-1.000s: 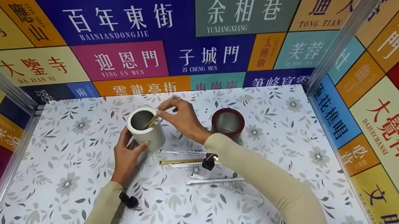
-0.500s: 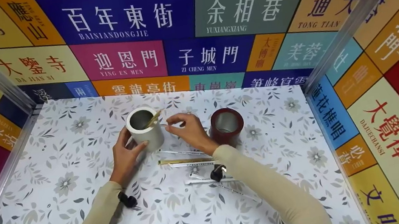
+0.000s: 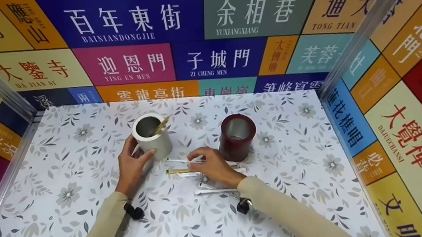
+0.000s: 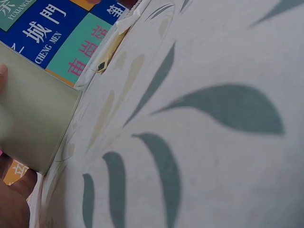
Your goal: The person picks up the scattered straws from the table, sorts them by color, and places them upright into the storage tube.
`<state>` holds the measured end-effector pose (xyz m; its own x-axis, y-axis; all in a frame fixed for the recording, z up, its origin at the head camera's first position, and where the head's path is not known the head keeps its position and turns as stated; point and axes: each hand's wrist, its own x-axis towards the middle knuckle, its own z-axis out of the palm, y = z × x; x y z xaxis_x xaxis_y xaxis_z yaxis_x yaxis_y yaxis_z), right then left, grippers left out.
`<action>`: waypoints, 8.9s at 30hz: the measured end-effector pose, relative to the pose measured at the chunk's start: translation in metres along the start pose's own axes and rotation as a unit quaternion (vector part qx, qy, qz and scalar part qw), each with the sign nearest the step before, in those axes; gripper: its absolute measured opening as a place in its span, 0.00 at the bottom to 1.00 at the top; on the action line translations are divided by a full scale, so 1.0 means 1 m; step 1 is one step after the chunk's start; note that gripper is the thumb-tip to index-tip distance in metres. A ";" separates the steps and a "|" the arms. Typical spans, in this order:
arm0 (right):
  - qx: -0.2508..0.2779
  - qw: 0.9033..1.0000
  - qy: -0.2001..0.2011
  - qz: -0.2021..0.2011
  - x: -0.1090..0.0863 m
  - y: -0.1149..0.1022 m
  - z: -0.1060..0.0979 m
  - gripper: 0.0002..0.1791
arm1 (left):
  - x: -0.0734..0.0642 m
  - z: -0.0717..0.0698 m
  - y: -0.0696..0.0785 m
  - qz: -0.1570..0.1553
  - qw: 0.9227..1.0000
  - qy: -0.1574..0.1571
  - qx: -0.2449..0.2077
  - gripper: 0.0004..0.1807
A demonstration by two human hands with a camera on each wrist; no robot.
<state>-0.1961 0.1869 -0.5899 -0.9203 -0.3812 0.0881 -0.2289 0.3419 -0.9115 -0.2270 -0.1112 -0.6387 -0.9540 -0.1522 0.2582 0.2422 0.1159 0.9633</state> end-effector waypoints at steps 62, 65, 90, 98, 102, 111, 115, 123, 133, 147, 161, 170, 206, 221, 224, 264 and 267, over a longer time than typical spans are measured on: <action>-0.119 0.987 0.056 -0.093 -0.021 0.010 -0.014 0.06 | -0.001 -0.001 -0.001 -0.005 1.000 0.000 -0.019 0.50; -0.121 0.986 0.061 -0.100 -0.020 0.004 -0.016 0.07 | -0.001 -0.001 0.000 -0.009 1.000 0.003 -0.024 0.50; 0.007 0.990 0.105 -0.090 0.017 -0.055 -0.038 0.05 | -0.002 0.000 -0.003 -0.002 1.000 -0.004 -0.007 0.50; 0.037 0.986 0.142 -0.082 0.047 -0.069 -0.040 0.05 | -0.002 0.001 -0.002 0.001 1.000 0.002 -0.026 0.50; 0.053 0.983 0.169 -0.057 0.061 -0.076 -0.037 0.06 | -0.002 0.002 -0.003 -0.005 1.000 -0.001 -0.026 0.50; 0.073 0.981 0.167 -0.070 0.088 -0.098 -0.029 0.09 | -0.002 0.002 -0.003 -0.015 1.000 -0.003 -0.023 0.49; 0.075 0.979 0.161 -0.097 0.102 -0.108 -0.023 0.09 | -0.001 0.002 -0.004 -0.007 1.000 -0.003 -0.010 0.49; 0.103 0.972 0.158 -0.138 0.125 -0.128 -0.009 0.07 | 0.001 0.003 -0.003 -0.005 1.000 0.002 -0.022 0.50; 0.159 0.963 0.183 -0.118 0.140 -0.137 0.024 0.04 | -0.002 0.001 -0.002 -0.005 0.999 0.011 -0.044 0.49; 0.185 0.961 0.191 -0.073 0.126 -0.103 0.038 0.06 | -0.002 0.001 -0.003 0.002 1.000 -0.002 -0.008 0.48; 0.228 0.952 0.188 -0.077 0.115 -0.104 0.027 0.06 | -0.004 0.006 -0.003 -0.007 1.000 -0.002 -0.020 0.47; 0.220 0.958 0.167 -0.079 0.095 -0.082 0.017 0.12 | -0.005 0.006 -0.005 -0.015 0.999 -0.007 -0.033 0.49; 0.018 0.995 0.017 -0.096 -0.055 -0.006 -0.021 0.21 | -0.071 0.012 0.033 0.015 0.997 -0.065 0.049 0.37; -0.094 0.980 0.055 -0.165 -0.095 0.034 -0.031 0.22 | -0.058 0.063 0.037 0.045 0.980 -0.194 0.023 0.38; -0.126 0.973 0.057 -0.186 -0.102 0.037 -0.034 0.24 | -0.055 0.075 0.036 0.049 0.978 -0.203 0.028 0.39; -0.154 0.968 0.066 -0.186 -0.132 0.067 -0.044 0.21 | -0.010 0.179 0.045 0.028 0.963 -0.268 0.004 0.50; -0.163 0.967 0.073 -0.184 -0.129 0.070 -0.042 0.21 | -0.010 0.183 0.045 0.026 0.962 -0.270 0.000 0.52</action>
<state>-0.1065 0.2960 -0.6485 -0.7874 -0.4117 0.4589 -0.6147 0.4676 -0.6352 -0.2393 0.0750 -0.6116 -0.8930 0.3866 0.2302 0.2922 0.1092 0.9501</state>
